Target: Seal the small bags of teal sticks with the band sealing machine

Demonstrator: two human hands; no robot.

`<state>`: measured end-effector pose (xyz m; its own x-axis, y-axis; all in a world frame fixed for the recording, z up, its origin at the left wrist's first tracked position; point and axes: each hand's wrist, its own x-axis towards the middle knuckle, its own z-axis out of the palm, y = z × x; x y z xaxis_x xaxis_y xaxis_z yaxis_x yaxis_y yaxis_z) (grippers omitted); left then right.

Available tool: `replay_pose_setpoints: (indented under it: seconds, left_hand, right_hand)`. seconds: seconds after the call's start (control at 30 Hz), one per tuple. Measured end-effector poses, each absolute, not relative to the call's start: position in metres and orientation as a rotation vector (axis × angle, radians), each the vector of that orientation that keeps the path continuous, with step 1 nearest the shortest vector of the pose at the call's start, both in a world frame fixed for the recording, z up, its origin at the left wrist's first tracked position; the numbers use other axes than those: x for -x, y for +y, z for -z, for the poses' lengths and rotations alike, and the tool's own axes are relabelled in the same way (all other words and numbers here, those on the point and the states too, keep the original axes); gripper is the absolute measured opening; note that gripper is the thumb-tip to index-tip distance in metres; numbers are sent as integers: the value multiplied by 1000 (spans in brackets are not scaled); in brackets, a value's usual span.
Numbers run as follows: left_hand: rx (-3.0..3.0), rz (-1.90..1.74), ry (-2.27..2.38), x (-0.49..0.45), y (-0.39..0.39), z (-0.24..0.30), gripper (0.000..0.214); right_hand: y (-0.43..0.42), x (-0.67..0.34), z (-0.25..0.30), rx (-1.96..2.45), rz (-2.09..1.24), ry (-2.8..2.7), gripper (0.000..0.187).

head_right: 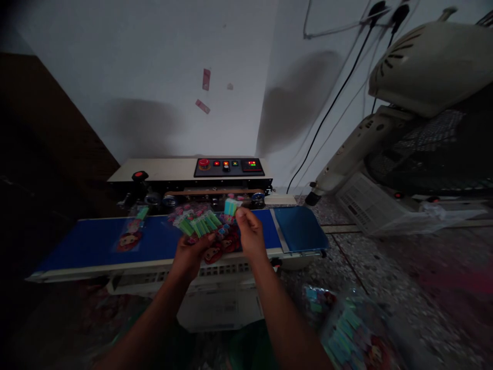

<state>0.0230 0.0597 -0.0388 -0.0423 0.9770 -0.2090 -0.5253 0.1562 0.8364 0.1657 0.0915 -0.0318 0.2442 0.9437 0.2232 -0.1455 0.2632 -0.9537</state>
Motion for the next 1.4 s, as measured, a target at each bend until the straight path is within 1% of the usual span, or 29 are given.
replay_pose_setpoints:
  seconds: [0.07,0.17,0.27,0.33,0.47,0.57,0.67,0.73,0.77,0.83,0.9,0.97,1.07,1.13,1.4]
  left_hand:
    - [-612,-1331,965,-22,60,40,32]
    - [-635,-1311,984,-21,59,41,31]
    - [-641,-1288,982,-21,59,39,31]
    - [-651,-1277,1001,-21,59,38,31]
    - [-685,-1250,1066,-21,58,38,34]
    - [-700,-1244,1043,-19,58,41,38]
    - [-700,-1250,1016,-18,59,44,39]
    - [-683,-1264,1015,-18,61,45,38]
    - [-674,-1275,1016,-18,61,45,38]
    - [-662,-1291,1011,-18,62,44,38]
    - [-657,-1300,999,-18,62,41,36]
    - [-661,-1306,989,-19,61,38,34]
    - [-665,-1331,992,-21,58,34,34]
    - [-640,-1342,987,-23,58,34,36]
    - [-571,-1399,951,-26,62,37,38]
  right_hand:
    - [96,-184,28,1109,-739,-1081,29]
    - [104,-224,28,1390,-405,-1147,35]
    - [113,-264,39,1663,-187,-1138,37]
    - [118,-280,48,1863,-136,-1211,36]
    - [130,-282,58,2238,-155,-1378,33]
    - [139,-269,56,2321,-194,-1449,32]
    - [143,-251,48,2247,-188,-1540,31]
    - [139,-238,39,2075,-179,-1584,34]
    - [135,-231,34,1941,-248,-1604,36]
    - [124,-216,25,1614,-570,-1648,40]
    - [112,-202,19,1323,-954,-1690,39]
    - [103,-191,18,1173,-1149,-1685,33]
    - [99,-181,22,1099,-1159,-1547,23]
    - [99,-179,25,1071,-1158,-1430,20]
    - [98,-176,33,985,-1135,-1205,20]
